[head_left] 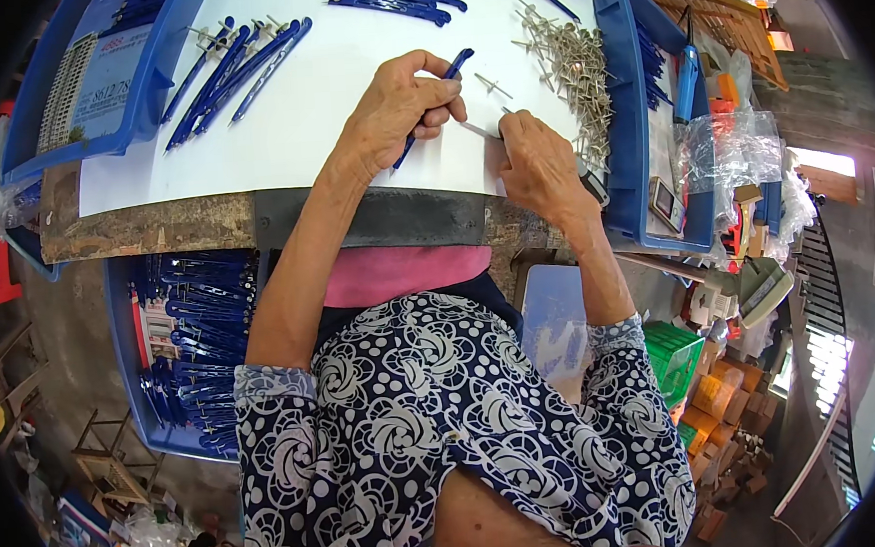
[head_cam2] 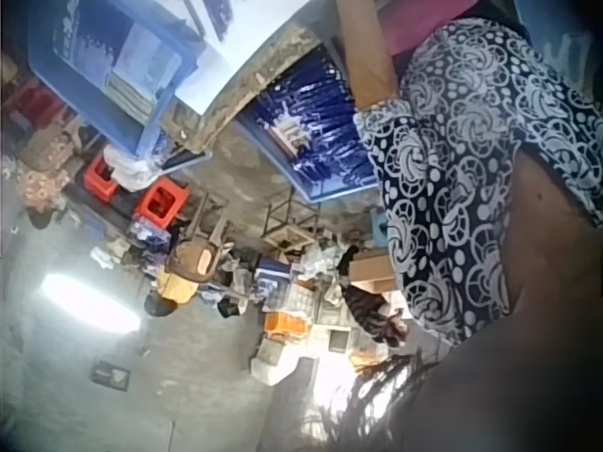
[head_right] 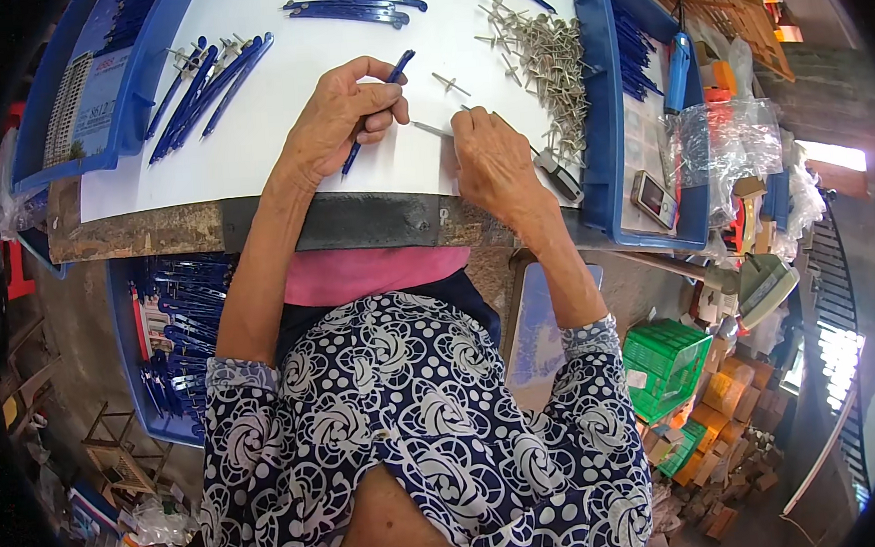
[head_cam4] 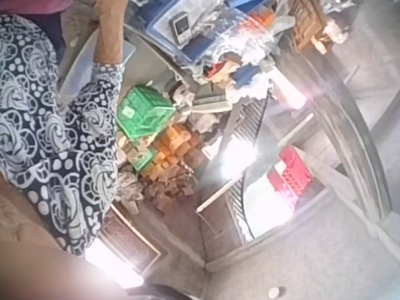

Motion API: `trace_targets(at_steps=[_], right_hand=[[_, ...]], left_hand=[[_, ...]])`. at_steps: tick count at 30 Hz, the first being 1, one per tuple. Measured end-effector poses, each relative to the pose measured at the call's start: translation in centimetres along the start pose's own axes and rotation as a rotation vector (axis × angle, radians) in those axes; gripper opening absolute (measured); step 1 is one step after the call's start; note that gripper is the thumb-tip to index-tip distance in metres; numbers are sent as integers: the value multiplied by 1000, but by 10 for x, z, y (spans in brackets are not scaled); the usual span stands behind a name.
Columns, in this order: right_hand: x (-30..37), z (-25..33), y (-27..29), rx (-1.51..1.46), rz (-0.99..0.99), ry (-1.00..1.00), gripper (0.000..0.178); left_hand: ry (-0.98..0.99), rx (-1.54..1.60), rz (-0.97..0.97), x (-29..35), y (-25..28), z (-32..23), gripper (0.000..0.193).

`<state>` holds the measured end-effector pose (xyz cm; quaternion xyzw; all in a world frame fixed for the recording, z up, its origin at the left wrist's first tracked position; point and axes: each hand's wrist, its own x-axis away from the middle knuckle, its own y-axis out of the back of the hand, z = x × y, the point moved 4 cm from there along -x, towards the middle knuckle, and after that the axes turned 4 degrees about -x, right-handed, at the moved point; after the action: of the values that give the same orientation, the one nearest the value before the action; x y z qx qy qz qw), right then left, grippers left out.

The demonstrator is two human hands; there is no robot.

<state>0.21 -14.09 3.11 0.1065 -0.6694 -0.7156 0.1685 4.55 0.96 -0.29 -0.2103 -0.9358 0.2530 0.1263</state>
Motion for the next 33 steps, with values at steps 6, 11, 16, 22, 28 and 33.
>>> trace_targets(at_steps=[6, 11, 16, 22, 28, 33], right_hand=[[3, -2, 1, -125, -76, 25, 20], [4, -12, 9, -397, -129, -59, 15], [1, -14, 13, -862, -18, -246, 19], [-6, -2, 23, -894, 6, -198, 27], [-8, 1, 19, -903, 34, -221, 25], [-8, -2, 19, -874, -19, -192, 25]], left_hand=[[19, 14, -1, -1, 1, 3, 14], [57, 68, -11, 0, 0, 1, 14], [55, 56, -1, 0, 0, 2, 15], [35, 26, 6, -1, 0, 3, 14], [16, -21, 2, -1, 0, 3, 12], [-15, -90, 8, -2, -3, 1, 12]])
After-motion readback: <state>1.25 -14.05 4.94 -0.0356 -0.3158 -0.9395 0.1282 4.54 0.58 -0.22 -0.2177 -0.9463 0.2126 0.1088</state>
